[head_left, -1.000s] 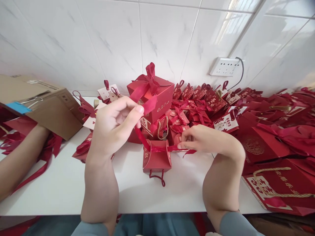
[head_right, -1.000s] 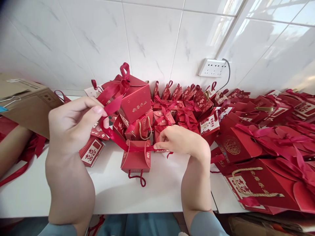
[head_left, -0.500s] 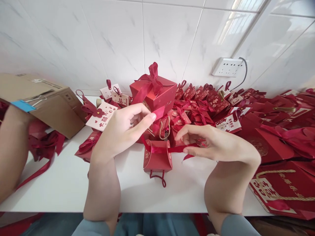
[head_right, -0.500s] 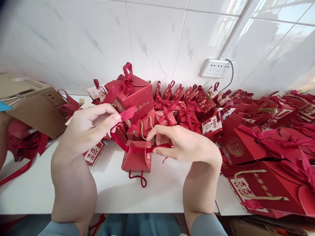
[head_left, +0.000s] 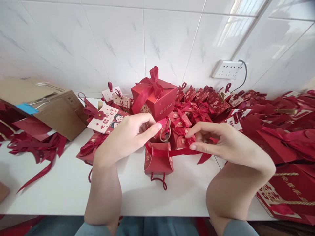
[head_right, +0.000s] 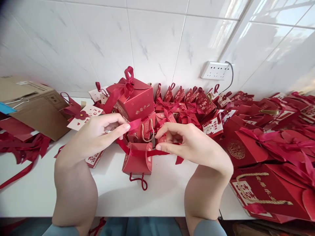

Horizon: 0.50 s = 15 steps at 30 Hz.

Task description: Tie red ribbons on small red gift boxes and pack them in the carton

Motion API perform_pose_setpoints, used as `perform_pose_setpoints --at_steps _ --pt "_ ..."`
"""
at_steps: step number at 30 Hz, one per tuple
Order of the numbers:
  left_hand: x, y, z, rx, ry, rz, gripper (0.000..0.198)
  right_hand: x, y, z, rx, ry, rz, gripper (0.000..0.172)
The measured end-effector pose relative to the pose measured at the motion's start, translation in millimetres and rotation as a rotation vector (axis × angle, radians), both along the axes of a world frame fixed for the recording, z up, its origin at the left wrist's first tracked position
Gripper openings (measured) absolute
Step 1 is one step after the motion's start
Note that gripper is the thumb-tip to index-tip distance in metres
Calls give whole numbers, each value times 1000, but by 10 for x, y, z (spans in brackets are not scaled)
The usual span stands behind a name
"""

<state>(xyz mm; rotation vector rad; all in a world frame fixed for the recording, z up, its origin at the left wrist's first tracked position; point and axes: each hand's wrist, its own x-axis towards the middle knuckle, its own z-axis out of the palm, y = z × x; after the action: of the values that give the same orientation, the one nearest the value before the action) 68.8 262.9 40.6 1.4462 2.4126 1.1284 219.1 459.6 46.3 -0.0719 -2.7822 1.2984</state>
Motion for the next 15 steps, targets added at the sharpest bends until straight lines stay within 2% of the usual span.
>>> perform_pose_setpoints --at_steps 3,8,15 --pt "1 6 -7 31 -13 -6 30 28 0 27 -82 19 21 27" --pt "9 -1 -1 143 -25 -6 27 77 -11 73 -96 -6 100 22" --pt "26 -7 13 384 4 28 24 5 19 23 92 -129 163 20"
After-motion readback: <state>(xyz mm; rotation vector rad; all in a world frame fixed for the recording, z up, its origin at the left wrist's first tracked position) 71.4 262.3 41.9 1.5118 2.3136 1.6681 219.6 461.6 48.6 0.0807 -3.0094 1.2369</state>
